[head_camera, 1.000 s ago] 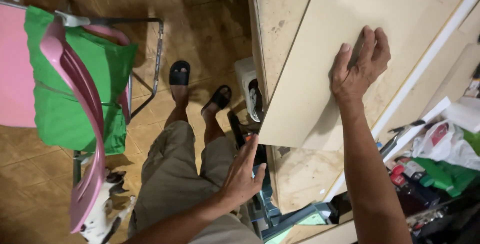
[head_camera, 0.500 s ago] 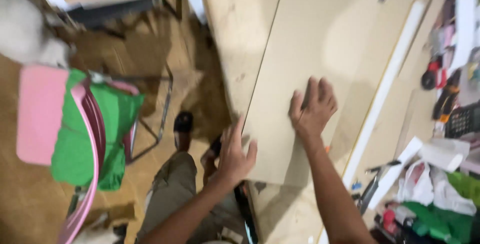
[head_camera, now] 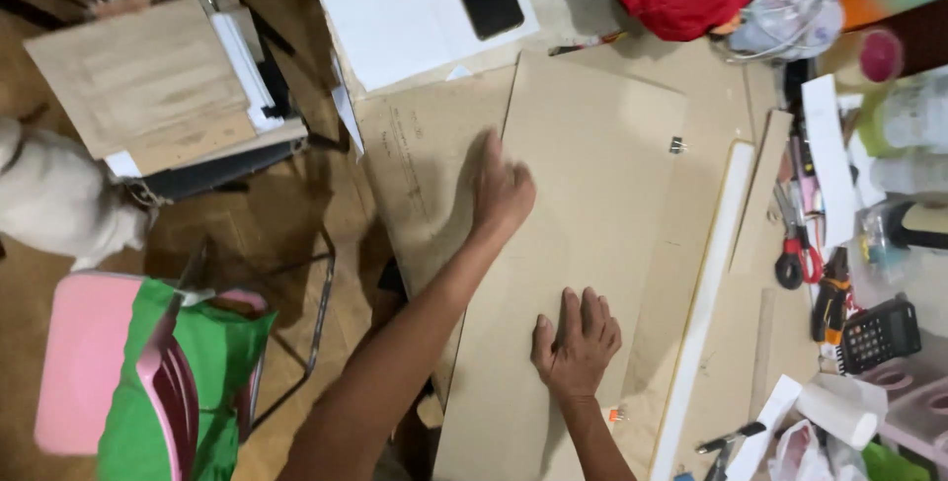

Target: Measuring and cutting large boards using a straight edge and utility knife in a workshop environment.

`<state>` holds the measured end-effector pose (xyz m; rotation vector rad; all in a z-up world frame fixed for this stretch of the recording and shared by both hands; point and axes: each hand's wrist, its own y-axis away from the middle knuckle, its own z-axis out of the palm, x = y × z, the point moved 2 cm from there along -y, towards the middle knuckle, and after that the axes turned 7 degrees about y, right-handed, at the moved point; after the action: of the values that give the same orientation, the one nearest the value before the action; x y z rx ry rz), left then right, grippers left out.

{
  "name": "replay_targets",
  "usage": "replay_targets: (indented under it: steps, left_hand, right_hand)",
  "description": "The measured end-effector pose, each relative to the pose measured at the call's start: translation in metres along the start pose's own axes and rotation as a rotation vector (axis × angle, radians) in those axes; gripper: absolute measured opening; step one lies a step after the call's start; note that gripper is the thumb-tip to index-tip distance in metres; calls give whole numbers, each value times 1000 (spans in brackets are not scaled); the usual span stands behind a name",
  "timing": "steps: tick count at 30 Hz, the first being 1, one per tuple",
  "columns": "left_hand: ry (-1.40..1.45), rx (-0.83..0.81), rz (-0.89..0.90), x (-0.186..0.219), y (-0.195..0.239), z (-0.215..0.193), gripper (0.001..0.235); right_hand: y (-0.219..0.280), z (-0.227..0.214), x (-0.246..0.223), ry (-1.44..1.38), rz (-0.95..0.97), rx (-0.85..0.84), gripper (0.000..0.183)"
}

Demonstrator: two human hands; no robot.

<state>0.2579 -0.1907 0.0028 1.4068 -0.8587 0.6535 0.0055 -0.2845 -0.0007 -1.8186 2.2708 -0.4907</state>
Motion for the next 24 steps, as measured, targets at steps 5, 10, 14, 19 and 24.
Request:
replay_targets:
  steps: [5,10,14,19,24]
  left_hand:
    - [99,17,20,33,-68,11,69]
    - [158,12,52,53,-74,9,67]
    - [205,-3,195,14,-87,10,68]
    - [205,-97,210,20,-79,-15,59]
    - [89,-26,357,16,-59,-17,55]
  right_hand:
    - [-8,1,-1,-75,-33,-48,51]
    - [-2,13,1,-24,17,-88,54]
    - [-37,1,-3,-11,9,-109,54]
    - [-132,-6,28,-340,137,-119,18]
    - [-186,52,89,-402,801,-210,43]
